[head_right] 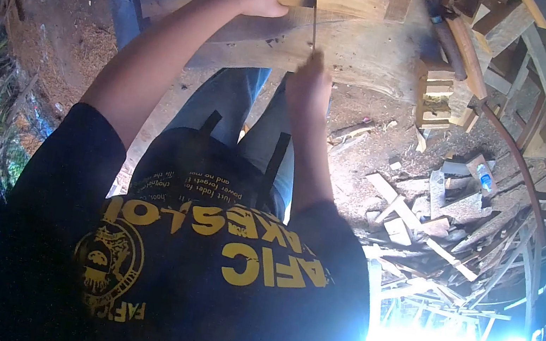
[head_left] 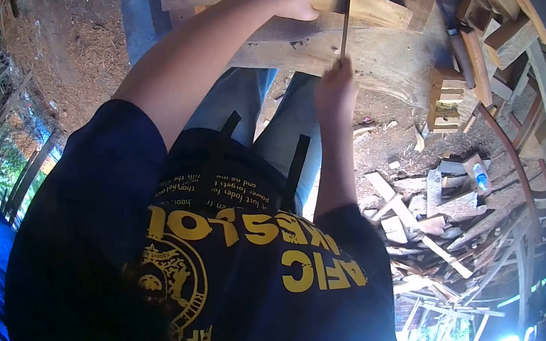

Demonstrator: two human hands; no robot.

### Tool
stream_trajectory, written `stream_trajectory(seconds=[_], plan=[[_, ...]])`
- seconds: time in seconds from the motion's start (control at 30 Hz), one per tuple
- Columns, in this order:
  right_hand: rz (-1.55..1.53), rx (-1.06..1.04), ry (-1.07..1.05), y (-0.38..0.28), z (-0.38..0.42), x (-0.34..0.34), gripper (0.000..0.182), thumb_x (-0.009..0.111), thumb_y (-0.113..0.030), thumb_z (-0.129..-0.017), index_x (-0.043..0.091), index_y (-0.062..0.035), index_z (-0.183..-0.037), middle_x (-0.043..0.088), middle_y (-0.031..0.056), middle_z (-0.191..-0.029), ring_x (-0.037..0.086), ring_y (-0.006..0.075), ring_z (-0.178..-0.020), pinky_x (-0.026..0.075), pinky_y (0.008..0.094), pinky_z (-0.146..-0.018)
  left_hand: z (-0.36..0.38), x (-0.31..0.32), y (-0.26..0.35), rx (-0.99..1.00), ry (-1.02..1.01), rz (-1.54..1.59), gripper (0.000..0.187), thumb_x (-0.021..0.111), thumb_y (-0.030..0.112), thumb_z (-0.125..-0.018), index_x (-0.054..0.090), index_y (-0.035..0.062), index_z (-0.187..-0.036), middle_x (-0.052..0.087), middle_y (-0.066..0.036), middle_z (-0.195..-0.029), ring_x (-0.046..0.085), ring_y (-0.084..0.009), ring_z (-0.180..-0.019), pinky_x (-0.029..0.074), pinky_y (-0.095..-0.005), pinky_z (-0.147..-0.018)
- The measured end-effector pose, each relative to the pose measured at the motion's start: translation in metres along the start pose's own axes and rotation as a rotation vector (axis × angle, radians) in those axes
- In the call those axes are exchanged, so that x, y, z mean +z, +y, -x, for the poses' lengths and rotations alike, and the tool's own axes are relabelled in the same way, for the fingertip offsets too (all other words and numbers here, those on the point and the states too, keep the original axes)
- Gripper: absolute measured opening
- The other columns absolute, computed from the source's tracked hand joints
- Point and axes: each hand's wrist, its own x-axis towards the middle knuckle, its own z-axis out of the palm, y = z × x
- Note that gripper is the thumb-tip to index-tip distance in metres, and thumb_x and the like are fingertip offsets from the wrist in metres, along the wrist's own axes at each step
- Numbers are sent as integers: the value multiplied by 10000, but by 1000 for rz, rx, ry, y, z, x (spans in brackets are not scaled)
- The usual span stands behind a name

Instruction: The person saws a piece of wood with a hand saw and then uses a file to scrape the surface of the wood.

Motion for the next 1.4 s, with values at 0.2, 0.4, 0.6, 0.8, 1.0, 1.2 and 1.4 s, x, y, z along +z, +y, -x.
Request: stream_trajectory(seconds=[0.2,0.4,0.6,0.8,1.0,1.2,1.4], plan=[[12,-39,25,-7,1,0,187,430,-112,-927,529,-16,-1055,643,256,-854,635,424,-865,499,492,-726,0,-14,-2,39,-83,-19,490,693,426,-649,624,46,-952,678,-177,-886,668,-316,-836,535,-426,-736],[30,-73,29,-23,-17,-5,198,426,-141,-933,523,-21,-1057,634,272,-824,626,447,-845,494,519,-697,1,-17,0,13,-102,3,510,692,437,-645,632,31,-948,680,-180,-892,670,-314,-845,537,-429,-734],[131,121,-61,-1,20,0,205,441,-160,-928,497,-19,-1066,623,298,-833,615,467,-852,489,527,-689,1,-21,3,19,-140,-27,511,685,440,-649,637,32,-953,680,-186,-890,671,-322,-848,539,-432,-739],[0,-26,48,-30,-31,4,210,429,-187,-941,513,-28,-1051,627,286,-893,612,467,-881,484,539,-736,4,-14,2,21,-17,-32,491,695,430,-642,635,45,-941,678,-179,-900,671,-328,-840,540,-437,-728],[16,66,23,6,20,6,215,433,-172,-939,530,-15,-1049,640,243,-847,618,438,-870,476,508,-732,1,-18,2,38,-44,-36,488,710,418,-634,635,52,-947,675,-178,-929,671,-321,-850,537,-436,-745],[-8,40,101,4,10,21,193,430,-158,-938,553,-16,-986,635,235,-788,638,416,-778,487,485,-681,0,-8,1,3,-17,-40,493,715,397,-633,633,49,-973,678,-169,-924,668,-310,-872,531,-426,-776],[-86,-8,89,-7,-9,5,158,463,-145,-916,541,-16,-963,638,238,-794,642,415,-792,498,475,-675,5,-7,2,41,61,-54,497,710,396,-631,636,50,-979,679,-176,-910,666,-311,-884,532,-424,-778]])
